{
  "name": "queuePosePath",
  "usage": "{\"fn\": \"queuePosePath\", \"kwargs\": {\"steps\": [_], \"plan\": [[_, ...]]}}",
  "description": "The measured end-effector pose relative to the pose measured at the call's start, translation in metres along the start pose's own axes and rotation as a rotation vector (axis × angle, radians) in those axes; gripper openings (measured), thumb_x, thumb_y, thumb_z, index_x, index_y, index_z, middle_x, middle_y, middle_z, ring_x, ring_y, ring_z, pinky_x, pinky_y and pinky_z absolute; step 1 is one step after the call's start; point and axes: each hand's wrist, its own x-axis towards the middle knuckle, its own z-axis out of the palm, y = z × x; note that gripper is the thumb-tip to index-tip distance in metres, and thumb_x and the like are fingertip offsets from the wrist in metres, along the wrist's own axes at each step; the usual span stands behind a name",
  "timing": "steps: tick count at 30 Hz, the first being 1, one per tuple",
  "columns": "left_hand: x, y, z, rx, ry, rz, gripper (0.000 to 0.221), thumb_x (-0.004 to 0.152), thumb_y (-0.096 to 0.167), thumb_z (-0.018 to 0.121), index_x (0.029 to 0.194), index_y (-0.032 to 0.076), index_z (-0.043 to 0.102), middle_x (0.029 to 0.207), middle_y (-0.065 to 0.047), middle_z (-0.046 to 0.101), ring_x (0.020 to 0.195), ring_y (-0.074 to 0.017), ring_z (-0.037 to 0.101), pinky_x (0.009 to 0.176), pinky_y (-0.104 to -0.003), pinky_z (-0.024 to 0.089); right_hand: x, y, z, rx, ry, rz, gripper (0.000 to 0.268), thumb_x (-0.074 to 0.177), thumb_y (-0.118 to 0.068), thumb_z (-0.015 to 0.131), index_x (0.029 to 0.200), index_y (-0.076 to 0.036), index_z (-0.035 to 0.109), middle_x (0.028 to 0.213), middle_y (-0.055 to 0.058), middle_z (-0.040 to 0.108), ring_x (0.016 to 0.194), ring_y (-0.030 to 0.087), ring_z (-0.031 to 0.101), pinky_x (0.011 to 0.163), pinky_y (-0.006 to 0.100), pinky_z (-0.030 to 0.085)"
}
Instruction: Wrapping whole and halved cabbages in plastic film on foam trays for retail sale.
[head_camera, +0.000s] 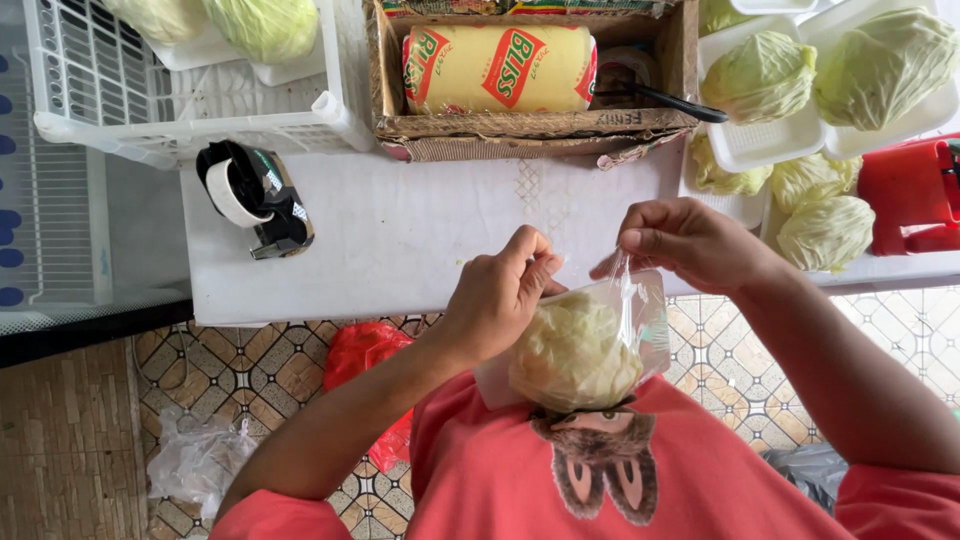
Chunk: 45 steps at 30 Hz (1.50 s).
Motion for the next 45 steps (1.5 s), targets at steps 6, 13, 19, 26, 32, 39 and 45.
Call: {"fn": "queuePosePath", "kwargs": {"steps": [6,13,19,26,32,39,45], "plan": [[0.004,-0.001,0.004,-0.053,-0.018,-0.006,0.022,0.107,0.039,0.043,0.101,0.019,0.05,0.082,0.0,0.08,0.087,-0.0296,0.078,0.087,-0.048,0.058,0.001,-0.018,0.022,0.032,0.186,0.061,0.026,0.107,-0.013,0.058,0.087,0.002,0.066,0.061,0.01,0.067,0.066,0.016,0.073,0.054,0.018,0.042],[0.005,-0.005,0.003,-0.083,-0.038,-0.051,0.024,0.107,0.039,0.044,0.101,0.018,0.051,0.081,-0.001,0.08,0.089,-0.0289,0.078,0.087,-0.045,0.058,-0.003,-0.029,0.01,0.094,-0.095,0.143,0.042,0.107,-0.027,0.053,0.094,0.008,0.072,0.064,0.002,0.05,0.066,0.009,0.049,0.059,0.025,0.038],[0.006,-0.006,0.002,-0.104,-0.055,-0.054,0.025,0.107,0.039,0.044,0.1,0.017,0.052,0.081,-0.002,0.08,0.088,-0.0278,0.078,0.087,-0.045,0.058,-0.004,-0.005,0.008,0.262,-0.349,0.208,0.058,0.093,-0.042,0.067,0.117,0.01,0.072,0.099,0.018,0.078,0.09,0.02,0.072,0.08,0.041,0.06],[0.006,-0.007,0.01,-0.103,-0.046,-0.058,0.024,0.107,0.038,0.046,0.099,0.017,0.053,0.08,-0.002,0.079,0.089,-0.0275,0.078,0.087,-0.045,0.058,-0.011,0.011,0.005,0.389,-0.156,0.103,0.01,0.097,-0.005,0.061,0.089,0.001,0.062,0.114,0.031,0.076,0.107,0.035,0.075,0.086,0.035,0.055],[0.001,-0.002,0.009,-0.086,-0.041,-0.041,0.023,0.106,0.039,0.046,0.099,0.018,0.053,0.079,0.0,0.08,0.089,-0.026,0.078,0.087,-0.045,0.058,-0.004,-0.001,0.015,0.331,0.129,0.11,0.011,0.105,-0.002,0.053,0.097,0.005,0.052,0.071,0.027,0.073,0.077,0.039,0.081,0.067,0.047,0.067],[-0.002,-0.002,0.01,-0.131,-0.037,-0.041,0.024,0.106,0.038,0.047,0.098,0.017,0.054,0.079,-0.001,0.079,0.088,-0.0268,0.078,0.087,-0.046,0.058,0.003,0.039,0.001,0.25,0.131,0.154,0.018,0.105,-0.01,0.057,0.101,0.007,0.052,0.059,0.019,0.061,0.058,0.03,0.072,0.059,0.047,0.065],[0.003,-0.008,0.017,-0.147,-0.063,-0.066,0.025,0.106,0.039,0.047,0.098,0.017,0.054,0.078,0.001,0.079,0.085,-0.025,0.078,0.087,-0.045,0.058,0.007,-0.022,0.015,0.035,-0.194,0.248,0.028,0.093,-0.019,0.073,0.101,0.007,0.07,0.062,-0.001,0.052,0.064,0.01,0.056,0.072,0.034,0.058]]}}
